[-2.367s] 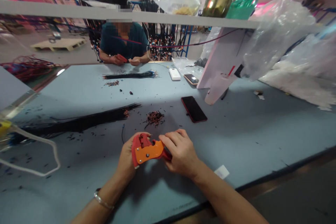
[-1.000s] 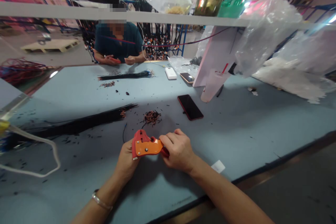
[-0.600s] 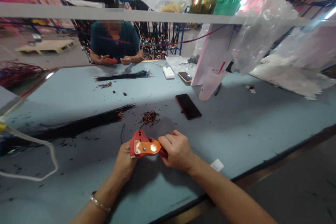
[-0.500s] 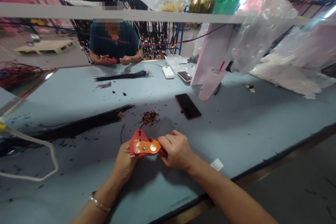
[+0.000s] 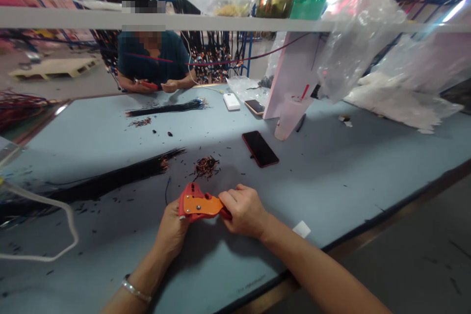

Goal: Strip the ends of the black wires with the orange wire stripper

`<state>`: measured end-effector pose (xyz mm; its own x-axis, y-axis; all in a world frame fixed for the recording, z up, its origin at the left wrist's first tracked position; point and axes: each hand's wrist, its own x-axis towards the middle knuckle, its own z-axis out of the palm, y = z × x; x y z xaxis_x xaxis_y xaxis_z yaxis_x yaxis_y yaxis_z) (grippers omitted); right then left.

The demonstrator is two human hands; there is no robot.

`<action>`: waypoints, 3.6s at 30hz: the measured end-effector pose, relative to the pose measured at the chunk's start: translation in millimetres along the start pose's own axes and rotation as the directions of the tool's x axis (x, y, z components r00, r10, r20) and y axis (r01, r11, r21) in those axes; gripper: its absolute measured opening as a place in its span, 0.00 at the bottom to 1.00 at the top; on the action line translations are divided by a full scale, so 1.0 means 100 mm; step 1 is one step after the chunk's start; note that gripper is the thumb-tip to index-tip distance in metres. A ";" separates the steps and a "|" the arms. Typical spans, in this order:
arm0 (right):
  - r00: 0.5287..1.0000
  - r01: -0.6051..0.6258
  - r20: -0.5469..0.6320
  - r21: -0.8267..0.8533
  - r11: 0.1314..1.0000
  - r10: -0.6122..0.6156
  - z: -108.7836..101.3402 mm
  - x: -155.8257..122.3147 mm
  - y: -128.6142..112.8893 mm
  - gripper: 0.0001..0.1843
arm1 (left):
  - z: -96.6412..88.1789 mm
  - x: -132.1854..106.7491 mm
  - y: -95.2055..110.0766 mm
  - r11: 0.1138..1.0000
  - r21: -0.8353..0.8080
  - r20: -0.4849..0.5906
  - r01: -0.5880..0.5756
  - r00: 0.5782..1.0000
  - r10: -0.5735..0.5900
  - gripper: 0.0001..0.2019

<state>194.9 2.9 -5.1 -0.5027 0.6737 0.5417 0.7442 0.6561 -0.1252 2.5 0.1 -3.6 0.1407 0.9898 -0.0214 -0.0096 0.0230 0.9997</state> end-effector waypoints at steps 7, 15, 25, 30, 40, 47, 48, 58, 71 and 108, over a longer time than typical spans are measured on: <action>0.998 -0.023 0.054 0.008 1.000 0.022 0.02 0.01 0.00 0.03 | 0.05 0.01 0.10 0.996 0.087 -0.050 -0.016 0.999 0.021 0.13; 0.937 -0.350 0.097 0.206 0.914 0.337 -0.08 0.07 0.08 0.09 | -0.02 0.08 0.19 0.882 0.469 -0.268 0.036 0.958 0.103 0.14; 0.771 -0.635 0.260 0.385 0.670 0.581 -0.51 0.07 0.42 0.12 | -0.10 0.12 0.15 0.801 0.590 -0.361 0.100 0.920 0.151 0.16; 0.899 -0.375 0.198 -0.118 0.920 0.391 -0.57 0.04 0.48 0.15 | -0.14 0.13 0.11 0.792 0.609 -0.328 0.048 0.924 0.196 0.15; 0.875 -0.116 0.433 -0.251 0.961 0.219 -0.98 -0.31 0.38 0.15 | -0.13 0.12 0.07 0.831 0.552 -0.362 0.074 0.919 0.159 0.14; 0.823 -0.090 0.517 -0.292 0.952 0.236 -0.73 -0.19 0.42 0.15 | -0.10 0.13 0.09 0.848 0.527 -0.365 0.050 0.915 0.173 0.14; 0.828 -0.095 0.504 -0.306 0.947 0.246 -0.68 -0.10 0.43 0.15 | -0.10 0.13 0.10 0.853 0.519 -0.352 0.047 0.922 0.163 0.15; 0.861 -0.345 0.269 -0.316 0.884 0.433 -0.63 0.11 0.59 0.17 | -0.13 0.11 0.11 0.817 0.573 -0.344 0.053 0.921 0.181 0.15; 0.860 -0.091 0.435 -0.386 0.918 0.268 -0.61 0.05 0.39 0.17 | -0.13 0.13 0.09 0.806 0.590 -0.341 0.050 0.920 0.193 0.16; 0.738 -0.556 0.665 0.697 -0.453 0.117 -0.01 0.03 0.07 0.20 | -0.12 0.15 0.01 0.746 0.666 -0.231 0.018 0.956 0.184 0.15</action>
<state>199.6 9.1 -3.7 -0.5762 0.7999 -0.1677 -0.3637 -0.4347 -0.8238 -7.0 17.0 -3.1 -0.0958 0.9824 0.1600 0.6549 -0.0589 0.7534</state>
